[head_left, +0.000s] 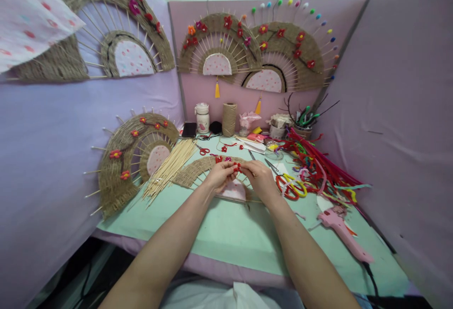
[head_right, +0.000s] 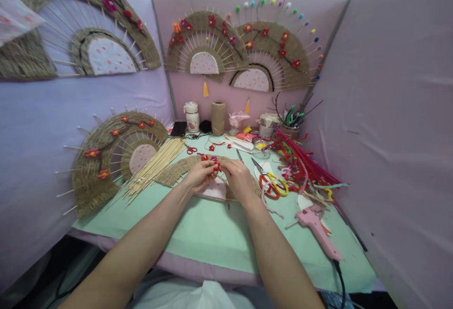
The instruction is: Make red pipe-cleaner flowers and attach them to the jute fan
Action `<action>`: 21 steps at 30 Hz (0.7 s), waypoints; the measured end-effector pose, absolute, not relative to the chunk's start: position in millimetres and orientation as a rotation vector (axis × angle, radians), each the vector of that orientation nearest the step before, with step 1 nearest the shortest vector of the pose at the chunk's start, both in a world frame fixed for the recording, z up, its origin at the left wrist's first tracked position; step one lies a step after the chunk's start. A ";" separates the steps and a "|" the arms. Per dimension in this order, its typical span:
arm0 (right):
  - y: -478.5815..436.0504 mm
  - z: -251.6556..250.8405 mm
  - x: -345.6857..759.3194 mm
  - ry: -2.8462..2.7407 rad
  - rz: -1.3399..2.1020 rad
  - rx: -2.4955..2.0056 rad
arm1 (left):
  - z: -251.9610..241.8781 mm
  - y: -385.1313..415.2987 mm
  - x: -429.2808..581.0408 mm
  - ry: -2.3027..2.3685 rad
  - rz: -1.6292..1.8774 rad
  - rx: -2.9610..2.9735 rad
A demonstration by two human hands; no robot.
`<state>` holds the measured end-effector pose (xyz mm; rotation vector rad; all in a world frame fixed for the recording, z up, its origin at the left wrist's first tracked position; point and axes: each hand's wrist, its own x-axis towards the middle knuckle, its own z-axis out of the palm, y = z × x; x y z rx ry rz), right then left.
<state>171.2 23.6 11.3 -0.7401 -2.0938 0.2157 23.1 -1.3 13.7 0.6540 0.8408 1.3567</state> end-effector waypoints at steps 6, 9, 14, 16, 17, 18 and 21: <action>21.3 13.4 169.8 -2.085 0.244 -0.747 | 12.7 -1.1 22.7 0.833 1.363 0.674; 18.2 16.0 168.7 -2.060 0.277 -0.769 | 13.4 -1.1 22.2 0.825 1.358 0.675; 16.2 15.7 165.5 -1.915 0.523 -0.884 | 14.0 -1.8 22.1 0.803 1.347 0.720; 17.1 14.8 164.2 -1.826 0.678 -0.937 | 13.8 -2.2 22.8 0.823 1.361 0.764; 17.6 14.6 163.6 -1.787 0.738 -0.955 | 13.7 -2.3 23.3 0.839 1.372 0.788; 17.8 14.8 163.1 -1.756 0.776 -0.967 | 13.6 -2.3 23.9 0.855 1.382 0.813; 16.0 17.0 161.7 -1.721 0.721 -0.973 | 12.7 -1.6 26.2 0.898 1.420 0.884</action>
